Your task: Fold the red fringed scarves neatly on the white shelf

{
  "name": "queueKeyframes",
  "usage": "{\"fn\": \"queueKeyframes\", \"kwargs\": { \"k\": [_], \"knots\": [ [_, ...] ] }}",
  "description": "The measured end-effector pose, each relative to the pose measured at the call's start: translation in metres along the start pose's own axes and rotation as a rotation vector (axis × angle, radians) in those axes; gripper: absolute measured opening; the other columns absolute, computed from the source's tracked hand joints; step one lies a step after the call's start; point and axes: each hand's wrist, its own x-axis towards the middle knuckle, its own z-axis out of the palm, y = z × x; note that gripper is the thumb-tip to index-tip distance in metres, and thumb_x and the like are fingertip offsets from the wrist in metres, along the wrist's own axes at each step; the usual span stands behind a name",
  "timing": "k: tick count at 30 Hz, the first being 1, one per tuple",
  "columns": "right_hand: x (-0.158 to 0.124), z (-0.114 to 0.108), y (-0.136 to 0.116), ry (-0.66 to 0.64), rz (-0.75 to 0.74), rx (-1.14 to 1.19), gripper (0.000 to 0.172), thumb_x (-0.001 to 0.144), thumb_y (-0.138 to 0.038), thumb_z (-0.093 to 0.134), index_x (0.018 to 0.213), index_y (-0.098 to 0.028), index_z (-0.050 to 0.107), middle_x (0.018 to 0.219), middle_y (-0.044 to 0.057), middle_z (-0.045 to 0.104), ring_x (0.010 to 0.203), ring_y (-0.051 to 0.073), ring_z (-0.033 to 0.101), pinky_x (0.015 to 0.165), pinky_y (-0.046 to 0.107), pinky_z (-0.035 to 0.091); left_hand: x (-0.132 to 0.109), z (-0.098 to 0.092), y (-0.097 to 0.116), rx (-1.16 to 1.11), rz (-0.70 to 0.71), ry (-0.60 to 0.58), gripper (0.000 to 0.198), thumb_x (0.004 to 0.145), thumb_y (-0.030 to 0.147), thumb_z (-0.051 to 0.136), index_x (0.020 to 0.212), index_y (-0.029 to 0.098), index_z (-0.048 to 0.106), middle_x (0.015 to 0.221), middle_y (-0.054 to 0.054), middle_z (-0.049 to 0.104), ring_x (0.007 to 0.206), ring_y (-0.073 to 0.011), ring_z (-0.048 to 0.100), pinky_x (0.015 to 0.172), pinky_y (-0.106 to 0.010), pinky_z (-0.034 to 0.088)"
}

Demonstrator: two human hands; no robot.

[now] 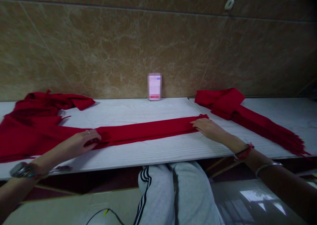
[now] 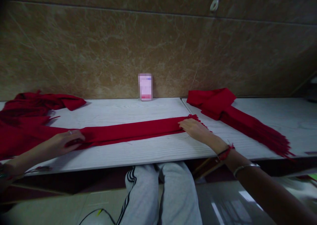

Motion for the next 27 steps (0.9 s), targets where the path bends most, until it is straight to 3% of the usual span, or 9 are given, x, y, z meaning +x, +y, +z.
{"fn": "queueKeyframes", "kwargs": {
  "k": [6, 10, 15, 20, 23, 27],
  "knots": [
    [-0.006, 0.005, 0.001, -0.043, 0.069, 0.062, 0.037, 0.089, -0.012, 0.030, 0.120, -0.010, 0.052, 0.120, 0.015, 0.059, 0.110, 0.022, 0.055, 0.091, 0.040, 0.048, -0.010, 0.021, -0.008, 0.079, -0.002, 0.180, 0.022, 0.088, 0.023, 0.038, 0.089, 0.014, 0.057, 0.097, -0.007, 0.059, 0.092, -0.0149, 0.054, 0.088, -0.026, 0.042],
    [-0.009, 0.001, 0.001, -0.062, 0.086, 0.112, 0.042, 0.088, -0.009, 0.031, 0.127, -0.014, 0.047, 0.125, 0.012, 0.056, 0.115, 0.020, 0.052, 0.095, 0.040, 0.045, -0.011, 0.025, -0.012, 0.100, -0.003, 0.265, 0.021, 0.087, 0.024, 0.038, 0.091, 0.015, 0.057, 0.099, -0.007, 0.060, 0.092, -0.0151, 0.054, 0.086, -0.027, 0.044],
    [-0.013, -0.002, 0.001, -0.085, 0.003, 0.178, 0.049, 0.086, -0.003, 0.030, 0.129, -0.020, 0.046, 0.129, 0.007, 0.053, 0.122, 0.017, 0.044, 0.102, 0.039, 0.039, -0.006, 0.019, -0.014, 0.056, 0.103, 0.147, 0.031, 0.086, 0.022, 0.035, 0.104, 0.018, 0.060, 0.094, -0.005, 0.060, 0.086, -0.0130, 0.056, 0.079, -0.024, 0.046],
    [-0.017, -0.003, 0.002, -0.111, -0.065, 0.190, 0.052, 0.083, 0.000, 0.030, 0.128, -0.020, 0.048, 0.129, 0.007, 0.053, 0.122, 0.017, 0.044, 0.103, 0.039, 0.038, -0.003, 0.020, -0.019, 0.086, 0.149, 0.118, 0.032, 0.083, 0.020, 0.037, 0.098, 0.019, 0.065, 0.090, -0.005, 0.060, 0.082, -0.0141, 0.055, 0.077, -0.027, 0.047],
    [-0.011, -0.009, -0.002, -0.090, -0.048, 0.166, 0.048, 0.084, -0.004, 0.034, 0.127, -0.019, 0.049, 0.131, 0.008, 0.050, 0.123, 0.018, 0.043, 0.103, 0.040, 0.037, 0.009, 0.020, -0.013, 0.103, 0.174, 0.123, 0.032, 0.080, 0.017, 0.040, 0.100, 0.019, 0.064, 0.101, -0.006, 0.058, 0.090, -0.0158, 0.054, 0.082, -0.030, 0.046],
    [0.008, -0.014, -0.016, -0.061, -0.040, 0.164, 0.046, 0.085, -0.009, 0.039, 0.130, -0.017, 0.046, 0.133, 0.009, 0.048, 0.124, 0.019, 0.042, 0.103, 0.040, 0.037, 0.038, 0.024, 0.012, 0.085, 0.239, 0.122, 0.047, 0.077, 0.013, 0.041, 0.122, 0.023, 0.052, 0.131, -0.006, 0.046, 0.115, -0.0199, 0.045, 0.095, -0.037, 0.041]
  ]
}}
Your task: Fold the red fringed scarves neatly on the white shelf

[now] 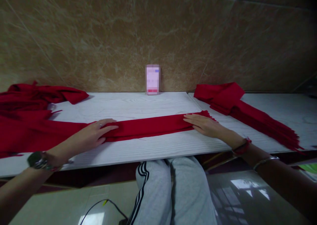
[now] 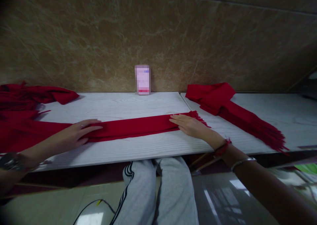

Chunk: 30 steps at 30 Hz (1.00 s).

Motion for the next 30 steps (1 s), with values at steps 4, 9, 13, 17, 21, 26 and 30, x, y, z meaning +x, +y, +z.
{"fn": "queueKeyframes", "kwargs": {
  "k": [4, 9, 13, 17, 21, 26, 30],
  "knots": [
    [0.017, 0.007, -0.010, -0.062, -0.032, 0.057, 0.047, 0.085, -0.005, 0.036, 0.128, -0.018, 0.048, 0.132, 0.008, 0.049, 0.124, 0.018, 0.042, 0.104, 0.038, 0.037, 0.026, 0.004, 0.024, -0.053, 0.093, -0.101, 0.050, 0.085, 0.011, 0.030, 0.133, 0.023, 0.041, 0.143, -0.004, 0.034, 0.128, -0.0182, 0.034, 0.104, -0.036, 0.032],
    [0.016, 0.013, -0.008, -0.058, 0.018, 0.146, 0.054, 0.083, 0.000, 0.028, 0.131, -0.018, 0.044, 0.134, 0.006, 0.048, 0.124, 0.014, 0.041, 0.104, 0.035, 0.036, 0.028, -0.006, 0.035, -0.134, 0.021, -0.101, 0.051, 0.089, 0.013, 0.025, 0.139, 0.024, 0.029, 0.144, -0.003, 0.031, 0.130, -0.0163, 0.032, 0.105, -0.035, 0.031],
    [0.010, 0.013, -0.005, -0.078, -0.015, 0.190, 0.056, 0.082, 0.001, 0.030, 0.132, -0.021, 0.043, 0.137, 0.004, 0.044, 0.128, 0.014, 0.035, 0.107, 0.036, 0.031, 0.023, -0.004, 0.036, -0.115, 0.060, -0.156, 0.047, 0.092, 0.018, 0.026, 0.139, 0.026, 0.030, 0.147, -0.002, 0.025, 0.134, -0.0189, 0.023, 0.108, -0.041, 0.023],
    [0.008, 0.014, -0.003, -0.125, -0.048, 0.222, 0.055, 0.083, 0.000, 0.031, 0.131, -0.024, 0.044, 0.137, 0.002, 0.044, 0.129, 0.014, 0.032, 0.109, 0.038, 0.027, 0.020, 0.002, 0.038, -0.069, 0.076, -0.218, 0.046, 0.093, 0.020, 0.024, 0.139, 0.026, 0.029, 0.148, -0.003, 0.022, 0.135, -0.0195, 0.018, 0.108, -0.045, 0.018],
    [0.007, 0.013, -0.001, -0.145, -0.061, 0.253, 0.056, 0.083, 0.002, 0.028, 0.131, -0.023, 0.044, 0.139, 0.002, 0.041, 0.131, 0.013, 0.029, 0.110, 0.038, 0.024, 0.019, 0.002, 0.032, -0.066, 0.100, -0.244, 0.047, 0.093, 0.019, 0.024, 0.139, 0.029, 0.028, 0.148, -0.002, 0.021, 0.135, -0.0189, 0.018, 0.108, -0.043, 0.019],
    [0.006, 0.010, -0.001, -0.168, -0.082, 0.287, 0.060, 0.080, 0.004, 0.026, 0.131, -0.023, 0.043, 0.139, 0.002, 0.042, 0.131, 0.013, 0.028, 0.110, 0.041, 0.023, 0.014, 0.000, 0.019, -0.036, 0.142, -0.213, 0.051, 0.089, 0.015, 0.030, 0.137, 0.033, 0.032, 0.147, 0.001, 0.023, 0.134, -0.0192, 0.022, 0.108, -0.039, 0.022],
    [0.007, 0.007, -0.003, -0.185, -0.067, 0.294, 0.059, 0.081, 0.003, 0.028, 0.130, -0.026, 0.044, 0.139, 0.001, 0.042, 0.131, 0.014, 0.029, 0.109, 0.041, 0.025, 0.023, -0.003, 0.030, 0.031, 0.144, -0.213, 0.056, 0.085, 0.007, 0.030, 0.136, 0.030, 0.036, 0.146, 0.001, 0.026, 0.134, -0.0178, 0.022, 0.109, -0.039, 0.020]
  ]
}}
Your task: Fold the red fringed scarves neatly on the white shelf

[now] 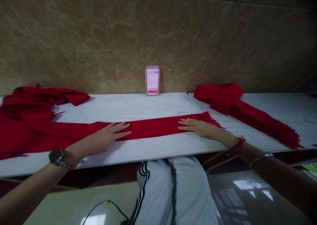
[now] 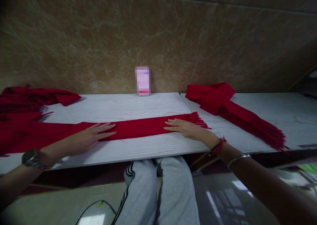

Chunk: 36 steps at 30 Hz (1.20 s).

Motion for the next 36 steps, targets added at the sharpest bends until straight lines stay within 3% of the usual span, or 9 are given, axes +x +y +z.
{"fn": "queueKeyframes", "kwargs": {
  "k": [7, 14, 19, 23, 26, 29, 36],
  "knots": [
    [-0.001, -0.004, -0.001, 0.032, 0.057, -0.015, 0.064, 0.079, 0.002, 0.031, 0.133, -0.031, 0.040, 0.142, -0.003, 0.037, 0.131, 0.013, 0.028, 0.109, 0.037, 0.026, 0.036, -0.001, 0.030, -0.084, -0.016, 0.063, 0.058, 0.084, 0.001, 0.023, 0.136, 0.021, 0.034, 0.146, -0.003, 0.027, 0.133, -0.0139, 0.025, 0.107, -0.031, 0.025],
    [-0.008, 0.001, 0.002, -0.033, 0.028, -0.074, 0.067, 0.075, 0.006, 0.031, 0.131, -0.029, 0.043, 0.141, 0.001, 0.038, 0.132, 0.016, 0.025, 0.108, 0.046, 0.022, 0.028, 0.015, 0.027, -0.151, 0.058, 0.055, 0.056, 0.087, 0.005, 0.025, 0.139, 0.025, 0.027, 0.148, -0.002, 0.022, 0.136, -0.0197, 0.011, 0.108, -0.044, 0.019],
    [-0.007, 0.000, 0.000, -0.037, 0.042, -0.095, 0.067, 0.076, 0.007, 0.030, 0.130, -0.029, 0.044, 0.140, 0.001, 0.040, 0.132, 0.016, 0.026, 0.108, 0.046, 0.021, 0.029, -0.001, 0.029, -0.198, 0.072, 0.002, 0.048, 0.089, 0.015, 0.027, 0.135, 0.024, 0.037, 0.144, -0.003, 0.033, 0.134, -0.0189, 0.021, 0.108, -0.041, 0.022],
    [-0.005, 0.001, -0.002, -0.024, 0.030, -0.090, 0.058, 0.082, 0.001, 0.031, 0.131, -0.029, 0.044, 0.140, 0.002, 0.041, 0.132, 0.016, 0.027, 0.108, 0.046, 0.021, 0.055, -0.013, 0.039, -0.170, 0.025, 0.068, 0.038, 0.093, 0.028, 0.028, 0.121, 0.021, 0.053, 0.135, -0.005, 0.046, 0.128, -0.0175, 0.035, 0.106, -0.037, 0.025],
    [-0.003, 0.000, -0.006, -0.015, 0.032, -0.077, 0.050, 0.087, -0.006, 0.032, 0.131, -0.028, 0.044, 0.140, 0.003, 0.040, 0.132, 0.016, 0.027, 0.109, 0.045, 0.020, 0.086, -0.010, 0.050, -0.146, -0.026, 0.122, 0.042, 0.095, 0.030, 0.024, 0.132, 0.020, 0.041, 0.144, -0.006, 0.031, 0.132, -0.0193, 0.026, 0.107, -0.040, 0.021],
    [-0.002, -0.003, -0.010, -0.015, 0.068, -0.057, 0.044, 0.091, -0.015, 0.032, 0.133, -0.026, 0.041, 0.141, 0.004, 0.039, 0.132, 0.016, 0.026, 0.109, 0.044, 0.020, 0.109, -0.002, 0.053, -0.130, -0.020, 0.060, 0.044, 0.095, 0.032, 0.024, 0.138, 0.025, 0.030, 0.148, -0.004, 0.023, 0.135, -0.0212, 0.017, 0.107, -0.043, 0.018],
    [-0.026, -0.010, -0.004, -0.042, 0.201, -0.094, 0.044, 0.093, -0.030, 0.033, 0.137, -0.024, 0.033, 0.144, 0.007, 0.033, 0.134, 0.021, 0.023, 0.107, 0.051, 0.019, 0.102, 0.008, 0.030, -0.090, 0.022, 0.021, 0.045, 0.094, 0.028, 0.025, 0.139, 0.027, 0.026, 0.148, -0.003, 0.022, 0.136, -0.0196, 0.015, 0.108, -0.042, 0.014]
  ]
}}
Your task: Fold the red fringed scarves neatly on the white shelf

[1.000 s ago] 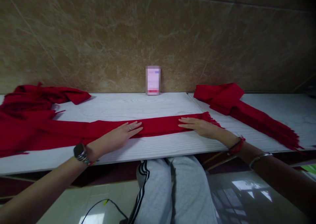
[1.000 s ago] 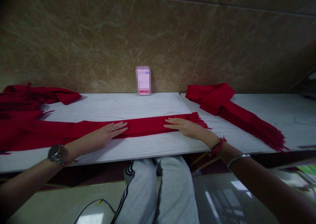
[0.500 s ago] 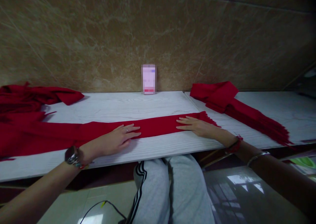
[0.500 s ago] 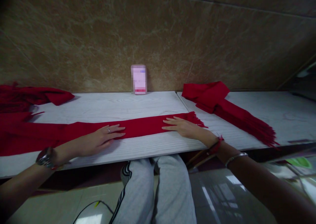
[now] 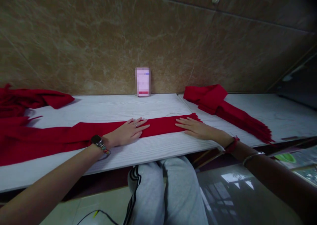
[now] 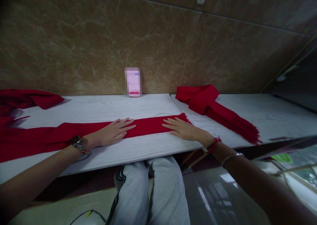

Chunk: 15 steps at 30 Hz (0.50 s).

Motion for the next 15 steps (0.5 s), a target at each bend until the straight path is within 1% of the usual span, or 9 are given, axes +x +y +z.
{"fn": "queueKeyframes", "kwargs": {
  "k": [1, 3, 5, 6, 8, 9, 11, 13, 15],
  "knots": [
    [-0.005, -0.002, 0.004, 0.004, 0.021, -0.014, 0.045, 0.093, -0.030, 0.034, 0.137, -0.023, 0.034, 0.143, 0.008, 0.035, 0.133, 0.022, 0.026, 0.107, 0.052, 0.020, 0.001, -0.003, 0.000, 0.007, -0.003, -0.005, 0.044, 0.094, 0.028, 0.026, 0.138, 0.027, 0.029, 0.148, -0.003, 0.023, 0.136, -0.0205, 0.016, 0.107, -0.044, 0.014],
    [-0.011, -0.009, 0.011, 0.032, 0.054, -0.048, 0.042, 0.092, -0.029, 0.036, 0.133, -0.020, 0.040, 0.138, 0.010, 0.043, 0.129, 0.024, 0.033, 0.105, 0.053, 0.022, 0.011, -0.012, 0.005, 0.043, -0.006, -0.004, 0.041, 0.092, 0.025, 0.030, 0.131, 0.023, 0.041, 0.145, -0.005, 0.030, 0.134, -0.0233, 0.020, 0.107, -0.047, 0.014],
    [-0.011, -0.019, 0.017, 0.101, 0.065, -0.082, 0.036, 0.089, -0.025, 0.040, 0.122, -0.017, 0.052, 0.125, 0.013, 0.054, 0.120, 0.025, 0.044, 0.102, 0.051, 0.028, 0.034, -0.022, 0.017, 0.094, 0.018, 0.035, 0.036, 0.089, 0.021, 0.033, 0.120, 0.018, 0.052, 0.140, -0.008, 0.039, 0.133, -0.0252, 0.025, 0.107, -0.048, 0.014],
    [-0.008, -0.024, 0.018, 0.144, 0.060, -0.094, 0.031, 0.087, -0.022, 0.041, 0.113, -0.015, 0.056, 0.116, 0.014, 0.059, 0.113, 0.025, 0.049, 0.099, 0.048, 0.033, 0.049, -0.026, 0.024, 0.113, 0.044, 0.068, 0.035, 0.089, 0.019, 0.033, 0.116, 0.015, 0.054, 0.137, -0.010, 0.042, 0.131, -0.0247, 0.027, 0.107, -0.045, 0.015],
    [0.001, -0.034, 0.020, 0.203, 0.029, -0.102, 0.022, 0.082, -0.016, 0.044, 0.096, -0.014, 0.061, 0.099, 0.013, 0.063, 0.098, 0.023, 0.055, 0.089, 0.041, 0.042, 0.080, -0.029, 0.038, 0.098, 0.141, 0.114, 0.038, 0.090, 0.021, 0.033, 0.123, 0.013, 0.049, 0.139, -0.011, 0.039, 0.129, -0.0214, 0.032, 0.106, -0.037, 0.021],
    [0.007, -0.037, 0.019, 0.204, 0.006, -0.099, 0.019, 0.080, -0.014, 0.044, 0.089, -0.015, 0.061, 0.091, 0.011, 0.062, 0.091, 0.022, 0.056, 0.084, 0.038, 0.045, 0.094, -0.027, 0.044, 0.074, 0.190, 0.129, 0.041, 0.091, 0.023, 0.032, 0.129, 0.012, 0.043, 0.141, -0.011, 0.035, 0.130, -0.0196, 0.032, 0.105, -0.033, 0.023],
    [0.016, -0.038, 0.019, 0.151, -0.043, -0.088, 0.016, 0.076, -0.010, 0.045, 0.080, -0.017, 0.059, 0.082, 0.008, 0.060, 0.081, 0.019, 0.055, 0.076, 0.033, 0.046, 0.115, -0.019, 0.050, 0.019, 0.251, 0.117, 0.046, 0.093, 0.030, 0.030, 0.136, 0.013, 0.032, 0.145, -0.010, 0.029, 0.131, -0.0171, 0.028, 0.104, -0.029, 0.023],
    [0.021, -0.035, 0.019, 0.088, -0.069, -0.070, 0.017, 0.073, -0.007, 0.045, 0.076, -0.017, 0.058, 0.078, 0.006, 0.059, 0.076, 0.017, 0.054, 0.073, 0.030, 0.045, 0.125, -0.007, 0.050, -0.024, 0.258, 0.087, 0.048, 0.095, 0.034, 0.028, 0.139, 0.015, 0.028, 0.146, -0.007, 0.027, 0.133, -0.0161, 0.024, 0.105, -0.029, 0.021],
    [0.017, -0.032, 0.023, 0.063, -0.075, -0.058, 0.018, 0.071, -0.005, 0.045, 0.074, -0.017, 0.058, 0.074, 0.005, 0.059, 0.074, 0.017, 0.053, 0.072, 0.029, 0.045, 0.127, 0.002, 0.046, -0.051, 0.251, 0.071, 0.047, 0.095, 0.035, 0.026, 0.139, 0.018, 0.027, 0.146, -0.005, 0.026, 0.134, -0.0156, 0.021, 0.106, -0.031, 0.018]
  ]
}}
